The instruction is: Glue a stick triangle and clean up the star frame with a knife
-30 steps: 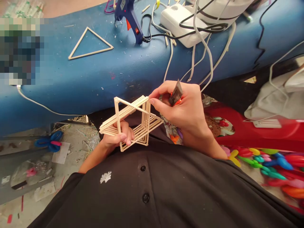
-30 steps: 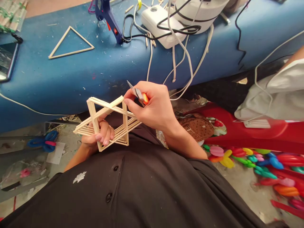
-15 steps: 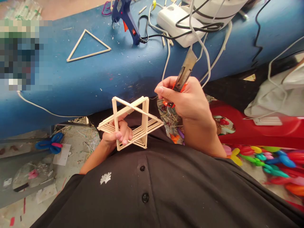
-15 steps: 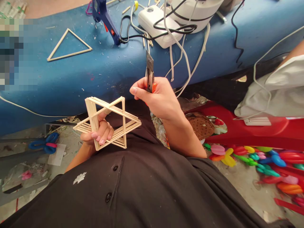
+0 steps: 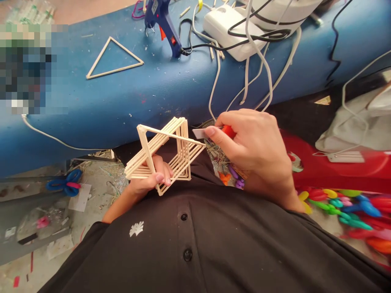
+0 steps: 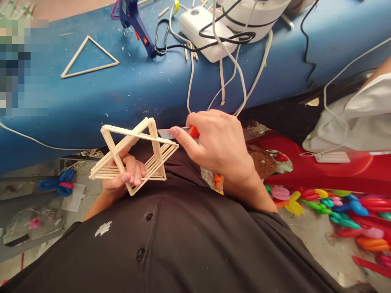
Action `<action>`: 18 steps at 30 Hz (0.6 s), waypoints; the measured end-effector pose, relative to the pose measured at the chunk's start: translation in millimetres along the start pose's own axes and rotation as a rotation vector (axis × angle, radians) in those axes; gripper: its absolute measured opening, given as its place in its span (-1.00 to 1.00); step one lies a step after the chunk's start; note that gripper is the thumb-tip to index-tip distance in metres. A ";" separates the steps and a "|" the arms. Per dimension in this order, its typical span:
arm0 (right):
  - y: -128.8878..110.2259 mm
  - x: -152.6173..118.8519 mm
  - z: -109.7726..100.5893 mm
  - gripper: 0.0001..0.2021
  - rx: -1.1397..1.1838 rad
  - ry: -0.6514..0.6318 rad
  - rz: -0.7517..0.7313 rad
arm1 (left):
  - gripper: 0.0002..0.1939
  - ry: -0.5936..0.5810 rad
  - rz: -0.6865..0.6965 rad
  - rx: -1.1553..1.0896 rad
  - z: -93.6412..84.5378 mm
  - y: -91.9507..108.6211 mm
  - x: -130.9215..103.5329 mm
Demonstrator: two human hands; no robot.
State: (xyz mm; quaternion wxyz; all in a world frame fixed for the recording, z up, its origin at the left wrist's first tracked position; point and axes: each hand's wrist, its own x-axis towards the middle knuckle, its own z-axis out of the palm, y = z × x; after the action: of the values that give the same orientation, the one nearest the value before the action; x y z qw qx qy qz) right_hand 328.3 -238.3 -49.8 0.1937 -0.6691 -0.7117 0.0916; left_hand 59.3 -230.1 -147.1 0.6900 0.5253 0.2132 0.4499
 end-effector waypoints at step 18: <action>-16.8 3.4 12.6 -0.43 -0.096 0.161 0.041 | -0.73 -0.007 0.024 0.152 10.5 13.5 -3.3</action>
State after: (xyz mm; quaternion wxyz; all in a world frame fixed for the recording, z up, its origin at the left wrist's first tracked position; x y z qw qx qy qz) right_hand 307.8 -234.7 -54.3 0.2160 -0.6972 -0.6835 0.0070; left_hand 60.2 -237.9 -131.6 0.6436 0.5800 0.2382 0.4389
